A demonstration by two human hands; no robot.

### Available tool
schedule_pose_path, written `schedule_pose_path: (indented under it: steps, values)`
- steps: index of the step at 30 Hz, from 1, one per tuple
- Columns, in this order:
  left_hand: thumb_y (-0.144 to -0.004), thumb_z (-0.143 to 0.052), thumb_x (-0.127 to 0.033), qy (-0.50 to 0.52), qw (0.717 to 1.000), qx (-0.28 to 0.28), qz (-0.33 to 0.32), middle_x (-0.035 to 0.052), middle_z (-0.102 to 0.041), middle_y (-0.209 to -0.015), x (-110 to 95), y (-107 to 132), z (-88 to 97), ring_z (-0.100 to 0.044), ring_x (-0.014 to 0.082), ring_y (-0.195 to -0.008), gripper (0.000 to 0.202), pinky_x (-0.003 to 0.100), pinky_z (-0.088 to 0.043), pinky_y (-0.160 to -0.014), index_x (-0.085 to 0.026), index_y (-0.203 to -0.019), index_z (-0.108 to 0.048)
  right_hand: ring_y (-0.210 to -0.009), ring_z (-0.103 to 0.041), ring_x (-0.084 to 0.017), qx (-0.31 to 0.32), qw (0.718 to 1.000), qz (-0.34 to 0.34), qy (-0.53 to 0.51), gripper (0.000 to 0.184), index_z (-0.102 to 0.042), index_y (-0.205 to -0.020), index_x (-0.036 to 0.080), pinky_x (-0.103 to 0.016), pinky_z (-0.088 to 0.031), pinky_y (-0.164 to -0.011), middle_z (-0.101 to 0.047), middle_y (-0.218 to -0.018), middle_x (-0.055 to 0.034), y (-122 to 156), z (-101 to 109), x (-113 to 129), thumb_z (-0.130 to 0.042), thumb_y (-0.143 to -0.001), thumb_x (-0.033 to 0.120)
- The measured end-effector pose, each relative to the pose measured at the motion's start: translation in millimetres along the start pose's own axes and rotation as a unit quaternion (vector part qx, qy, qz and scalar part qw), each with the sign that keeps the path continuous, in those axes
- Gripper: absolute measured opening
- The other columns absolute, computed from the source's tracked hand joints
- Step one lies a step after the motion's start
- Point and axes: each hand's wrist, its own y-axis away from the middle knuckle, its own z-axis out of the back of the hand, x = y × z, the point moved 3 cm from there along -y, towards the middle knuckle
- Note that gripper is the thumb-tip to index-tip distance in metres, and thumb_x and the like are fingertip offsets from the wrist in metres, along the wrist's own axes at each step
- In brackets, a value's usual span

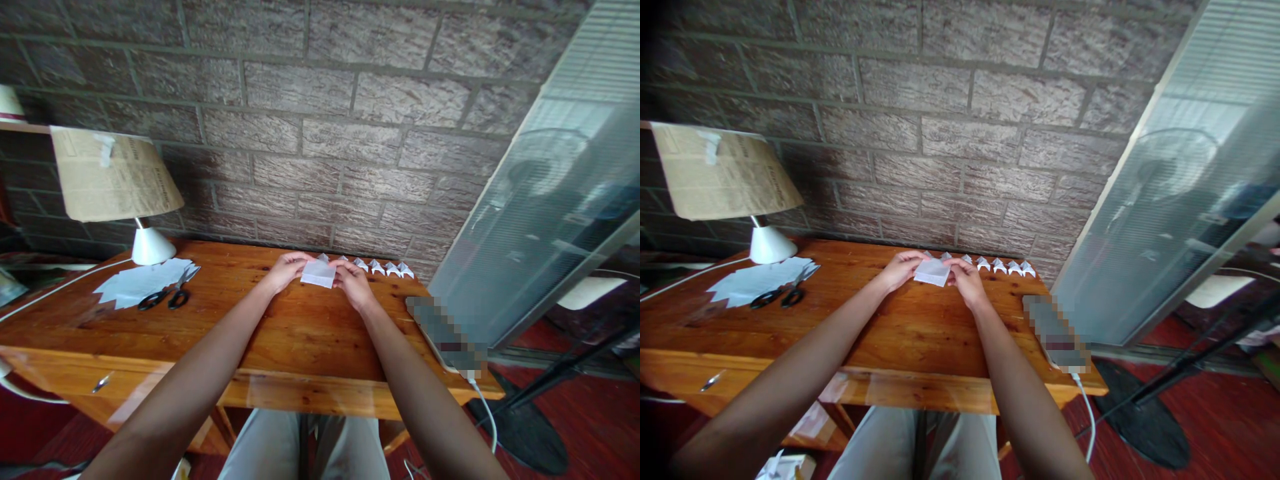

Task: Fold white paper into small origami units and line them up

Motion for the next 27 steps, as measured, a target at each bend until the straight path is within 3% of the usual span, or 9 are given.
schedule_pose_path:
  steps: [6,10,13,15,17,20,23,27]
  values:
    - [-0.065,-0.073,-0.036,-0.09,0.995,0.016,-0.039,0.0016,-0.066,-0.068,-5,1,-2.8,-0.057,0.0135,-0.062,0.02,0.025,-0.044,-0.062,-0.016,-0.07,-0.071,-0.072,-0.062,-0.016,-0.018,1.0,-0.026,0.001,0.02,-0.066,-0.075,0.019,-0.025,-0.048,-0.058,-0.068,-0.085,-0.0039,2,-2,-1,-0.065,-0.069,0.038]
    - [-0.067,-0.072,-0.038,-0.13,0.989,0.048,-0.043,0.0018,-0.064,-0.066,-7,4,-8.5,-0.057,0.0142,-0.061,0.022,0.025,-0.043,-0.061,-0.016,-0.067,-0.07,-0.075,-0.063,-0.017,-0.012,1.0,-0.016,0.02,0.031,-0.064,-0.086,0.023,-0.028,-0.05,-0.063,-0.068,-0.082,-0.0004,2,-4,-2,-0.077,-0.059,0.033]
    - [-0.068,-0.074,-0.04,-0.078,0.996,0.035,-0.026,0.0032,-0.069,-0.078,-7,5,-10.0,-0.061,0.0152,-0.066,0.032,0.025,-0.045,-0.063,-0.017,-0.09,-0.071,-0.078,-0.064,-0.018,-0.005,1.0,-0.012,0.0,0.042,-0.064,-0.094,0.023,-0.031,-0.052,-0.068,-0.07,-0.087,-0.0016,1,-4,-3,-0.08,-0.056,0.033]
    - [-0.068,-0.075,-0.042,-0.005,1.0,0.017,0.008,0.0047,-0.071,-0.088,-7,5,-9.9,-0.065,0.0169,-0.073,0.049,0.028,-0.049,-0.068,-0.021,-0.111,-0.065,-0.081,-0.065,-0.018,-0.036,0.999,-0.004,-0.014,0.044,-0.064,-0.097,0.022,-0.032,-0.052,-0.071,-0.07,-0.092,-0.0026,0,-1,-2,-0.08,-0.057,0.033]
    - [-0.07,-0.074,-0.047,0.044,0.998,0.01,0.044,0.0074,-0.072,-0.093,-5,6,-11.1,-0.068,0.0191,-0.078,0.057,0.031,-0.051,-0.072,-0.022,-0.119,-0.059,-0.083,-0.065,-0.018,-0.085,0.996,0.008,-0.038,0.044,-0.064,-0.098,0.022,-0.031,-0.052,-0.073,-0.07,-0.093,-0.0024,-1,4,-1,-0.08,-0.058,0.032]
    - [-0.069,-0.075,-0.047,0.045,0.996,0.036,0.074,0.0124,-0.072,-0.097,-4,7,-17.2,-0.069,0.022,-0.085,0.055,0.033,-0.052,-0.076,-0.018,-0.113,-0.06,-0.085,-0.065,-0.017,-0.144,0.985,0.027,-0.088,0.047,-0.062,-0.1,0.022,-0.031,-0.052,-0.077,-0.069,-0.091,-0.0005,-3,11,2,-0.081,-0.058,0.028]
    - [-0.063,-0.082,-0.039,0.016,0.996,0.058,0.072,0.0138,-0.072,-0.099,-1,9,-24.9,-0.069,0.0225,-0.089,0.052,0.034,-0.051,-0.081,-0.016,-0.106,-0.065,-0.086,-0.065,-0.016,-0.155,0.981,0.039,-0.112,0.049,-0.062,-0.101,0.023,-0.03,-0.052,-0.078,-0.068,-0.092,0.0002,-4,13,3,-0.082,-0.056,0.026]
    - [-0.06,-0.083,-0.039,0.017,0.999,0.015,0.038,0.0106,-0.073,-0.091,0,9,-26.9,-0.069,0.0199,-0.082,0.046,0.036,-0.052,-0.082,-0.014,-0.096,-0.069,-0.089,-0.065,-0.017,-0.134,0.986,0.047,-0.084,0.047,-0.062,-0.101,0.024,-0.031,-0.053,-0.078,-0.069,-0.094,-0.0011,-4,11,3,-0.081,-0.058,0.03]
